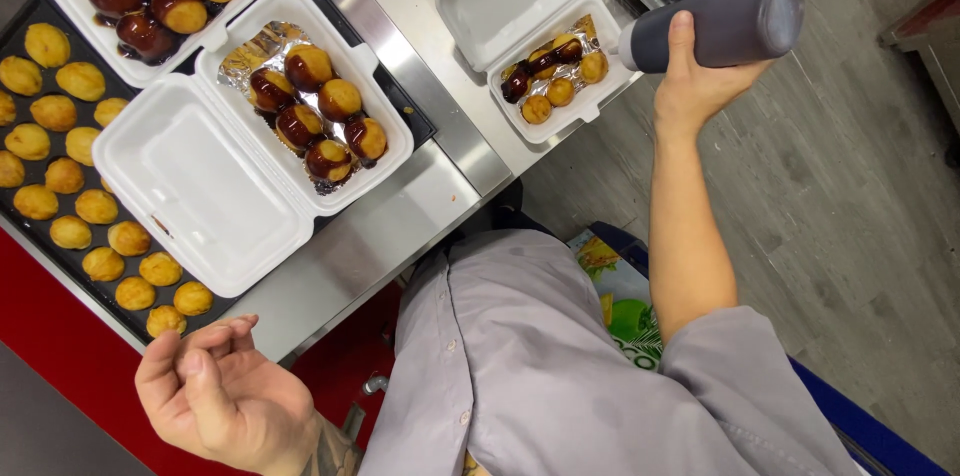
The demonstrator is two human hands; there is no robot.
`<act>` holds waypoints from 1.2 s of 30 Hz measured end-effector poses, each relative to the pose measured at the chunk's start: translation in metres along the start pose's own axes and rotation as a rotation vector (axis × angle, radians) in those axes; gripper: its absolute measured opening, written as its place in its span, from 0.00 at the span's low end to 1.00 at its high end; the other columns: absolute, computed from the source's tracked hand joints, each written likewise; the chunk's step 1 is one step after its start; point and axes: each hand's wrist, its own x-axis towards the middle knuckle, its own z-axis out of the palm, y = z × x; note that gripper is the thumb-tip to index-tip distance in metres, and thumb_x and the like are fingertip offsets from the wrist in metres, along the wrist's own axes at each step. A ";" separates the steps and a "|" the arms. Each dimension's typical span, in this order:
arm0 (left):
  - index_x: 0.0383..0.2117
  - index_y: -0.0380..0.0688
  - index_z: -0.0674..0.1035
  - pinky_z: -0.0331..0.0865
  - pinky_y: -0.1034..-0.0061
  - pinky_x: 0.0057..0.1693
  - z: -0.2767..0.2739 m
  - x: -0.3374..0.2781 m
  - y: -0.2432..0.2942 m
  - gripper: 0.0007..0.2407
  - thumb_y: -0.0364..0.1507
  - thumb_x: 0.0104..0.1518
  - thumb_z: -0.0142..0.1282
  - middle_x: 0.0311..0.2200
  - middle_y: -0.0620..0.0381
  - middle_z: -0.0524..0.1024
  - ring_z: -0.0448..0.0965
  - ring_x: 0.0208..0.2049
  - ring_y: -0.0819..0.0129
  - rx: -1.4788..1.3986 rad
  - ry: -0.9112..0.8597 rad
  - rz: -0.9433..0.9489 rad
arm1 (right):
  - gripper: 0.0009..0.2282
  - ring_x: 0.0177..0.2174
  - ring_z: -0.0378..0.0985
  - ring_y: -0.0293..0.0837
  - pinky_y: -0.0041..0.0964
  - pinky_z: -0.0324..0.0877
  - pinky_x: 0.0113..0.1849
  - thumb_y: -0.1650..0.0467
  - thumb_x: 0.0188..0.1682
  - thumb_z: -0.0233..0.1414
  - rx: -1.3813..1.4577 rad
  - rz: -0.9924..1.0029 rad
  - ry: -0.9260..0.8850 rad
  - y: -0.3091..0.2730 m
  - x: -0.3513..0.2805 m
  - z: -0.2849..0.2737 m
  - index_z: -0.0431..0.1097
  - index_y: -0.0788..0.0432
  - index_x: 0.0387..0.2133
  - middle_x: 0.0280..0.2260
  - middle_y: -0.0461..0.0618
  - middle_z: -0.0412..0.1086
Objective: Preparing several orders of takoyaki by deep frying, saucing, and topping them in takeout containers.
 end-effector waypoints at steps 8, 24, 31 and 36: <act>0.53 0.34 0.71 0.75 0.68 0.51 0.012 0.002 0.000 0.07 0.20 0.73 0.48 0.37 0.45 0.79 0.78 0.38 0.61 0.013 -0.043 -0.014 | 0.31 0.54 0.73 0.49 0.44 0.67 0.61 0.72 0.51 0.70 0.177 0.179 -0.083 -0.041 -0.017 -0.003 0.57 0.68 0.60 0.54 0.58 0.67; 0.53 0.34 0.72 0.75 0.67 0.51 0.004 -0.001 -0.002 0.08 0.20 0.72 0.50 0.37 0.43 0.79 0.78 0.37 0.58 -0.050 -0.075 -0.020 | 0.37 0.56 0.71 0.50 0.46 0.67 0.61 0.70 0.47 0.74 -0.026 0.026 -0.099 -0.049 -0.042 0.002 0.54 0.67 0.61 0.56 0.58 0.64; 0.53 0.34 0.72 0.75 0.66 0.52 0.002 -0.001 -0.005 0.07 0.20 0.72 0.49 0.37 0.44 0.79 0.78 0.38 0.58 -0.056 -0.078 -0.026 | 0.32 0.54 0.75 0.51 0.45 0.70 0.60 0.69 0.49 0.74 -0.079 0.019 -0.054 -0.068 -0.038 0.005 0.59 0.67 0.58 0.53 0.58 0.68; 0.53 0.34 0.72 0.75 0.66 0.52 0.010 -0.001 -0.002 0.08 0.20 0.72 0.49 0.37 0.44 0.79 0.78 0.38 0.58 -0.039 -0.074 -0.014 | 0.31 0.52 0.75 0.49 0.43 0.70 0.58 0.69 0.48 0.72 0.076 0.110 -0.166 -0.084 -0.041 0.016 0.59 0.67 0.57 0.51 0.58 0.69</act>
